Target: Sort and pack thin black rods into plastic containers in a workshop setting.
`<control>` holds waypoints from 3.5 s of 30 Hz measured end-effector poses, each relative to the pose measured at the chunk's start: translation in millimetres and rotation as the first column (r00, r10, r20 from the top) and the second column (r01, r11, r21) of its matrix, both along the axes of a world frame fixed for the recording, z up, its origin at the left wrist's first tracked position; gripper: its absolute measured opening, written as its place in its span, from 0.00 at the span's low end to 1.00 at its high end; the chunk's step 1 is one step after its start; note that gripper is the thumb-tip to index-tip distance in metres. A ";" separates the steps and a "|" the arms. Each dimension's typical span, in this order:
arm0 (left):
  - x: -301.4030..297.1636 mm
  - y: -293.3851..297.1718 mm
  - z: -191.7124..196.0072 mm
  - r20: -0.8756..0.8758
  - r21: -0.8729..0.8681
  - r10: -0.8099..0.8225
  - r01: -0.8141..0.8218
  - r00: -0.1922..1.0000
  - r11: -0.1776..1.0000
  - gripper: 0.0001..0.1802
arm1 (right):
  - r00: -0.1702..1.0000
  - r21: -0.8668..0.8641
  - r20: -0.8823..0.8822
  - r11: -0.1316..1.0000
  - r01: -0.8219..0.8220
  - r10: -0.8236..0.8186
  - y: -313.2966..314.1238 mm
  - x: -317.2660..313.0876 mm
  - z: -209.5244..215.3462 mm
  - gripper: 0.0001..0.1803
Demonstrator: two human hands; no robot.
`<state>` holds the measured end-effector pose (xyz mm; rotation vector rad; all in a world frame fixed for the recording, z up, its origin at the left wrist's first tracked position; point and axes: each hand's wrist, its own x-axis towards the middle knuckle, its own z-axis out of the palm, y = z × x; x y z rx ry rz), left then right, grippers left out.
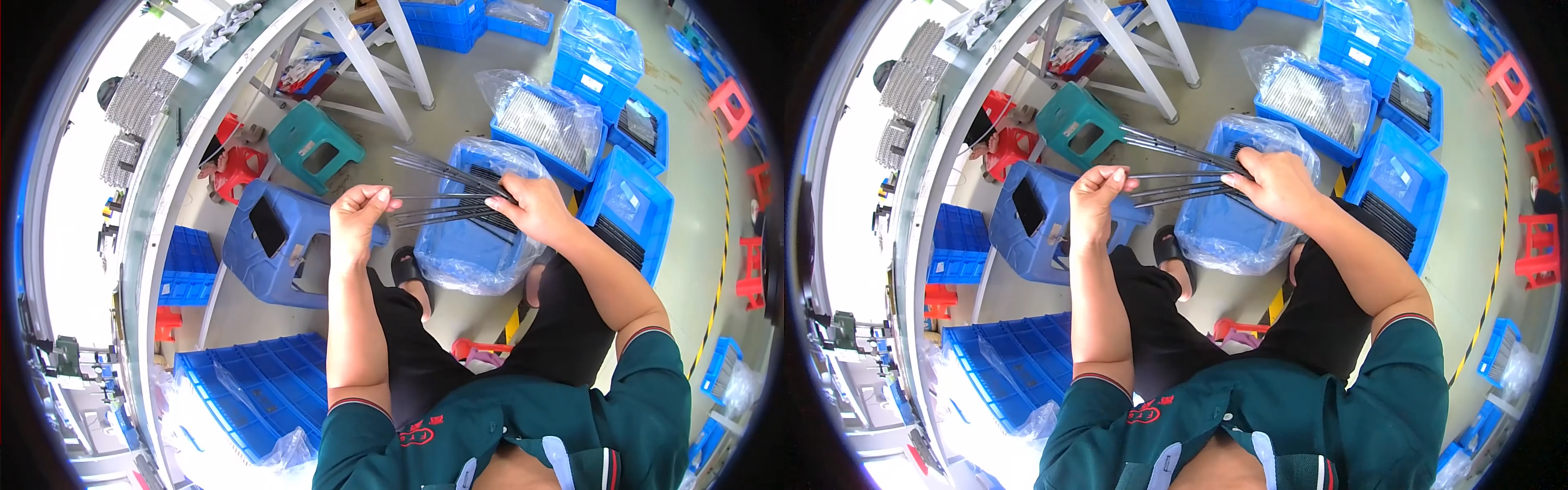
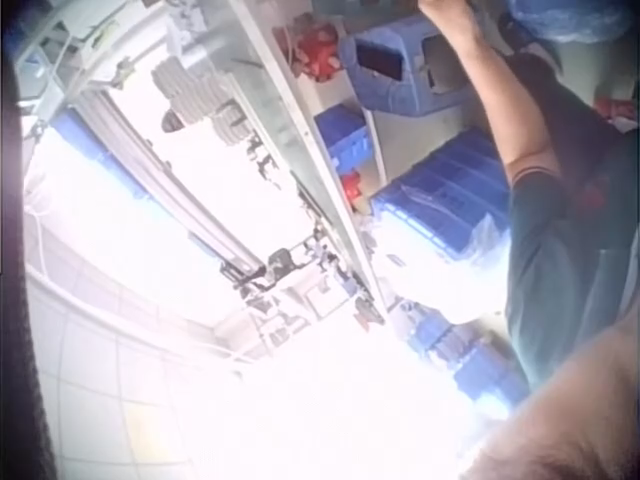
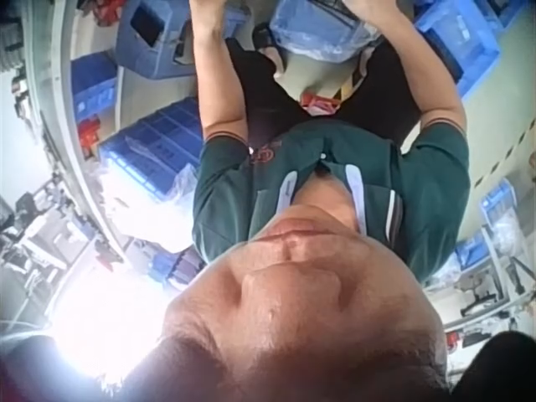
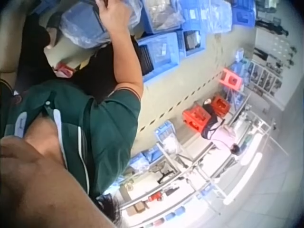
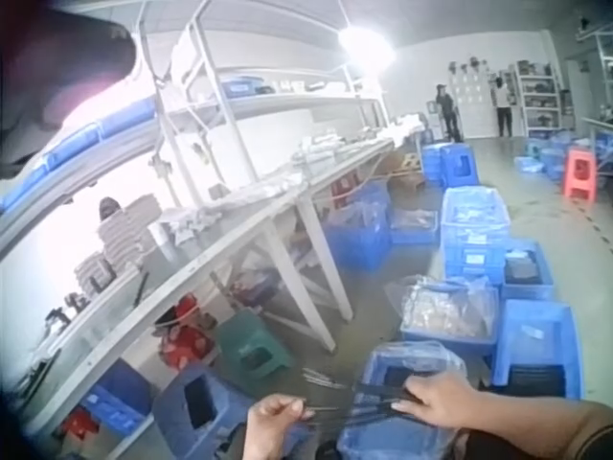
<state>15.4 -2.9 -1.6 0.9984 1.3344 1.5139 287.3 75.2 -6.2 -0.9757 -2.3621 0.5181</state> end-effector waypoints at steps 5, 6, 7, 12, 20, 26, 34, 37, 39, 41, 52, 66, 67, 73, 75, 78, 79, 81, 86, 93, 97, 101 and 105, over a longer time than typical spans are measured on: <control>-1.6 -2.0 -1.8 0.066 0.000 -0.046 0.046 0.997 0.999 0.06 | 0.999 -0.028 0.009 0.999 -0.030 0.030 -1.1 -1.4 -2.7 0.16; -1.4 -2.2 -2.2 0.072 0.005 -0.051 0.050 0.996 0.999 0.06 | 0.999 -0.018 -0.001 0.999 -0.032 0.032 -0.7 -1.3 -3.7 0.16; -1.2 -2.1 -2.6 0.078 0.010 -0.055 0.055 0.995 0.998 0.06 | 0.999 -0.007 -0.010 0.999 -0.034 0.034 -0.5 -1.1 -4.4 0.16; 2.0 -1.0 -4.7 0.051 0.019 -0.025 0.024 0.998 1.000 0.06 | 1.000 0.009 -0.018 1.000 -0.015 0.015 -4.5 -2.1 1.9 0.16; -10.6 -3.2 -11.5 0.638 0.156 -0.297 0.258 0.710 0.953 0.05 | 0.995 -0.157 -0.084 0.986 -0.062 0.049 -0.7 0.1 1.7 0.15; -14.3 -5.2 -11.8 0.589 0.192 -0.403 0.363 0.701 0.912 0.05 | 0.988 -0.304 -0.130 0.945 -0.122 0.086 1.2 -0.4 2.6 0.17; 0.5 -6.6 1.8 0.320 -0.005 -0.152 0.162 0.935 0.987 0.06 | 0.997 -0.291 -0.073 0.957 -0.021 0.000 2.3 -1.9 -3.7 0.18; 4.0 -7.3 5.3 0.127 -0.014 -0.090 0.093 0.988 0.996 0.06 | 1.000 -0.301 -0.014 0.953 -0.023 0.019 3.5 -4.9 -3.3 0.19; 3.9 -6.4 4.6 0.086 -0.042 -0.151 0.155 0.985 0.987 0.06 | 0.999 -0.303 -0.005 0.952 -0.033 0.033 2.5 -5.5 -3.1 0.19; 1.3 -7.5 4.8 0.092 -0.052 -0.149 0.155 0.984 0.987 0.06 | 0.999 -0.303 0.002 0.952 -0.045 0.048 1.6 -7.1 -2.5 0.19; -16.1 -7.1 5.2 0.146 -0.050 -0.019 0.027 0.989 0.998 0.08 | 0.984 -0.850 -0.180 0.503 -0.158 0.005 -1.3 -6.6 2.5 0.12; -14.5 -7.0 -0.7 0.181 -0.014 -0.110 0.115 0.977 0.993 0.06 | 0.976 -0.932 -0.199 0.291 -0.218 0.094 -1.4 -2.8 11.2 0.14; -16.8 -7.4 -2.6 0.177 -0.005 -0.139 0.142 0.974 0.990 0.06 | 0.975 -0.931 -0.196 0.291 -0.219 0.104 -0.9 -2.6 10.9 0.14; -11.6 -9.1 -2.7 0.144 -0.016 -0.235 0.240 0.961 0.971 0.05 | 0.974 -0.937 -0.196 0.272 -0.219 0.110 -3.3 -4.8 9.9 0.13; -10.8 -9.9 0.1 0.116 -0.039 -0.247 0.253 0.962 0.967 0.05 | 0.973 -0.940 -0.203 0.256 -0.226 0.112 -3.2 -5.5 9.3 0.13; -19.3 -12.5 3.3 0.004 -0.025 -0.161 0.161 0.987 0.987 0.05 | 0.977 -0.943 -0.179 0.263 -0.205 0.120 -3.3 -7.2 10.9 0.13; -23.8 -12.6 3.6 -0.050 0.007 -0.100 0.101 0.994 0.995 0.05 | 0.981 -0.947 -0.170 0.258 -0.189 0.096 -3.2 -6.5 11.4 0.13; -24.4 -12.7 5.3 -0.059 0.032 -0.031 0.033 0.998 0.999 0.05 | 0.984 -0.952 -0.161 0.252 -0.175 0.072 -2.8 -5.8 13.3 0.13; -14.5 -14.9 7.7 0.000 0.076 -0.096 0.096 0.995 0.992 0.06 | 0.988 -0.944 -0.097 0.302 -0.130 0.123 -3.4 -8.3 14.7 0.13; -6.0 -15.1 7.1 -0.002 0.030 -0.174 0.174 0.985 0.984 0.05 | 0.988 -0.922 -0.058 0.371 -0.108 0.144 -3.3 -8.6 13.6 0.15; -4.8 -12.9 6.0 -0.043 -0.066 -0.172 0.169 0.984 0.983 0.05 | 0.985 -0.892 -0.048 0.437 -0.118 0.168 -2.6 -9.5 9.9 0.16; -17.6 -12.5 7.2 -0.054 -0.033 -0.122 0.121 0.991 0.992 0.04 | 0.984 -0.886 -0.052 0.447 -0.124 0.170 -0.9 -6.3 6.2 0.17; -19.3 -12.7 3.8 -0.034 0.016 -0.074 0.075 0.997 0.997 0.05 | 0.977 -0.885 -0.026 0.449 -0.121 0.212 -2.9 -8.9 15.5 0.17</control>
